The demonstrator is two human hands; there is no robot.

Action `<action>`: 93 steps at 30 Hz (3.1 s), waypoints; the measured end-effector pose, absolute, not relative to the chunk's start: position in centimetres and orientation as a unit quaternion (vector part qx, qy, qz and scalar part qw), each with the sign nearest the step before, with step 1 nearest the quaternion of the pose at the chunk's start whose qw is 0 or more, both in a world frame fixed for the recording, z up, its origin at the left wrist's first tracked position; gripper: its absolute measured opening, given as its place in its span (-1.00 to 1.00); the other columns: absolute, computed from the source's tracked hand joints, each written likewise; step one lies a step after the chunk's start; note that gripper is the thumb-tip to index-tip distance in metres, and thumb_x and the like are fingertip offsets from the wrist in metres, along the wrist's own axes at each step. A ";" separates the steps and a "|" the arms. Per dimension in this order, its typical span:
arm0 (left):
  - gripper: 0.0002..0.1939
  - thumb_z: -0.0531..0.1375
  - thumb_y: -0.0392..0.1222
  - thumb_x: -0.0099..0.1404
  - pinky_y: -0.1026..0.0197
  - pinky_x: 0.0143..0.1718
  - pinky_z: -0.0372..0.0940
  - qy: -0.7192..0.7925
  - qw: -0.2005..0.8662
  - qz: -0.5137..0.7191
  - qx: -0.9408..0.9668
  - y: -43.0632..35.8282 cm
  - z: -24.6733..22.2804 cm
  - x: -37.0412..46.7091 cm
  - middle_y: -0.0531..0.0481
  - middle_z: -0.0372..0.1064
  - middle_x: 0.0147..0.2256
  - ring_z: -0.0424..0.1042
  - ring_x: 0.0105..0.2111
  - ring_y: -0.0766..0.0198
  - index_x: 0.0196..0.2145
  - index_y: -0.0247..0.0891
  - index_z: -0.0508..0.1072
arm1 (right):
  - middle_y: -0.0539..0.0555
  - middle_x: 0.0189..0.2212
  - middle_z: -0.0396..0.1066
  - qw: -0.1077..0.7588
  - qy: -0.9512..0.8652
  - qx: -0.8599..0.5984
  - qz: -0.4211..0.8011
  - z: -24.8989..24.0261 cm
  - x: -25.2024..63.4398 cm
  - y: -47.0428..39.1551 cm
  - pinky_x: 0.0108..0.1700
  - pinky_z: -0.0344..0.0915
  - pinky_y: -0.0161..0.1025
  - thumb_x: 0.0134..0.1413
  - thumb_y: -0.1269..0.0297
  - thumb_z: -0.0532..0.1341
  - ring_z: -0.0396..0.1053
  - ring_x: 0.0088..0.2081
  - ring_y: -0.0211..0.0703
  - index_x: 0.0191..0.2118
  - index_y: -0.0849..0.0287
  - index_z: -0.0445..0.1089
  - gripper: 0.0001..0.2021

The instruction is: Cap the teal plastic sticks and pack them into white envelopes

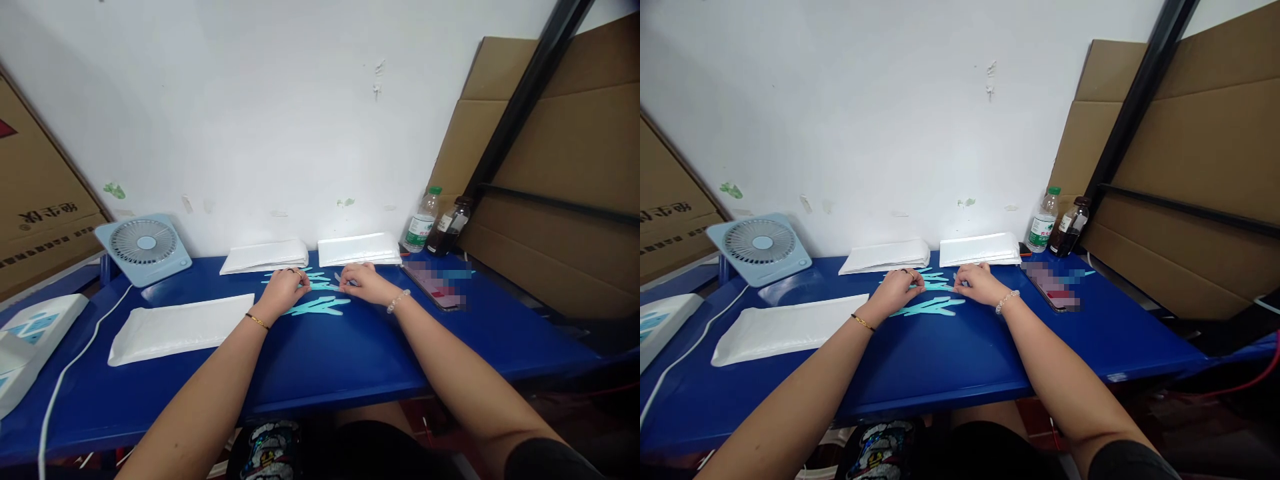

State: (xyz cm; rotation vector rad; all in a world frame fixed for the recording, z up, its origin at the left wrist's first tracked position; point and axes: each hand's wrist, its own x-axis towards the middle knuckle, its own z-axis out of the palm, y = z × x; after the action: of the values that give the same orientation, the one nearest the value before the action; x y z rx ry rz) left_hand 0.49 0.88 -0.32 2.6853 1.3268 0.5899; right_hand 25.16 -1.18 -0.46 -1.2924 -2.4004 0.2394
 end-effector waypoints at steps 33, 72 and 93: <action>-0.78 0.06 -0.16 0.28 0.13 -0.18 0.15 0.474 -0.006 0.189 0.860 2.5 -1.3 -0.1 -0.04 0.43 -0.27 0.35 -0.17 0.13 -0.39 -0.20 0.47 | 0.04 -0.18 0.36 0.217 -0.822 -0.525 -0.032 -1.6 24.3 0.4 -0.08 -0.10 -0.05 0.09 0.33 0.21 0.17 -0.04 -0.06 -0.44 0.10 0.44 -0.89; -0.72 -0.05 -0.09 0.32 0.19 -0.28 0.17 0.511 0.016 0.168 0.843 3.3 -1.3 -2.5 -0.06 0.43 -0.35 0.39 -0.30 0.17 -0.38 -0.23 0.39 | 0.10 -0.26 0.39 0.115 -0.780 -0.614 -0.029 -1.8 27.6 1.3 -0.25 0.14 -0.24 0.01 0.35 0.17 0.36 -0.32 -0.15 -0.44 0.17 0.43 -0.89; -0.74 -0.09 -0.06 0.34 0.25 -0.42 0.15 0.448 0.125 0.203 0.862 1.7 -1.0 -0.2 0.02 0.38 -0.43 0.35 -0.43 0.24 -0.30 -0.19 0.32 | 0.03 -0.41 0.48 0.358 -0.748 -0.478 0.288 -1.3 25.0 0.0 -0.30 0.32 -0.28 0.08 0.22 0.15 0.42 -0.37 -0.20 -0.20 0.17 0.44 -0.78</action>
State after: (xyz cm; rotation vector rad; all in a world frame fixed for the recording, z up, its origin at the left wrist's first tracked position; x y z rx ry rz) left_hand -0.17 1.67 -1.02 2.5120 1.3047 0.5911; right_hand 25.00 0.01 -1.33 -1.2331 -1.9307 0.7440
